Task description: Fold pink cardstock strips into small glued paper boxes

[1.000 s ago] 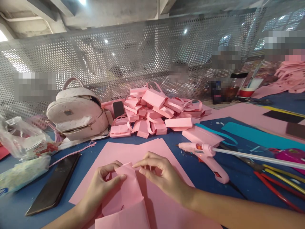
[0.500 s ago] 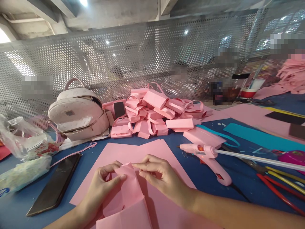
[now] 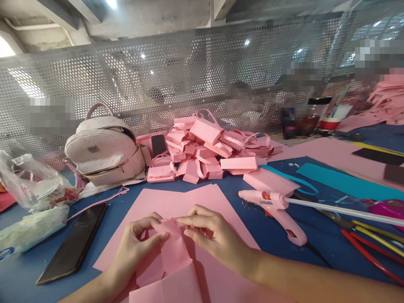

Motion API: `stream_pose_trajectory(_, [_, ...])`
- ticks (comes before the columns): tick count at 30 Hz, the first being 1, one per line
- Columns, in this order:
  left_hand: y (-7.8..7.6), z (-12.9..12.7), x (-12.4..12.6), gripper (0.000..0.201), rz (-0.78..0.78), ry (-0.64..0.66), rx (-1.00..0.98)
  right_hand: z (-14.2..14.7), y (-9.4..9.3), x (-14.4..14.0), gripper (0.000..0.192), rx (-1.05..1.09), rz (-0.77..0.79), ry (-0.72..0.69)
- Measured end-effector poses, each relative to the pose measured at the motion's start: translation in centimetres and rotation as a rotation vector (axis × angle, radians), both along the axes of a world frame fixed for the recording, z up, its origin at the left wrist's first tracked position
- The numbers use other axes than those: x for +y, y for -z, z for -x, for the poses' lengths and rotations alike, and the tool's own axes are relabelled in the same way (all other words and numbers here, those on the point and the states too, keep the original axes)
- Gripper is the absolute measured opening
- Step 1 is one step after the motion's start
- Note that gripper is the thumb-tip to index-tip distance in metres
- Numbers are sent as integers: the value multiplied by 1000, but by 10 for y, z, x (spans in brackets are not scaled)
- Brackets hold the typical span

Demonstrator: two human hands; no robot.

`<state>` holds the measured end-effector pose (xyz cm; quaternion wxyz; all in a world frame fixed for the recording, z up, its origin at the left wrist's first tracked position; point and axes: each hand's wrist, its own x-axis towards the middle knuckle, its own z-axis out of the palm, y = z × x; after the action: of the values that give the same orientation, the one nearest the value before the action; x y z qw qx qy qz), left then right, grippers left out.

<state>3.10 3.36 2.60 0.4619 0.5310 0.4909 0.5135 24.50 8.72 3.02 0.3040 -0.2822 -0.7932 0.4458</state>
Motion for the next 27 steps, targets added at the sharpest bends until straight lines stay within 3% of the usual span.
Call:
stream_pose_trajectory(14, [2, 0, 0, 18, -50, 52, 92, 0, -1, -5, 27, 21, -46, -47])
stream_pose_trajectory(27, [-1, -5, -5, 11, -95, 35, 193, 7, 2, -10, 23, 35, 20, 36])
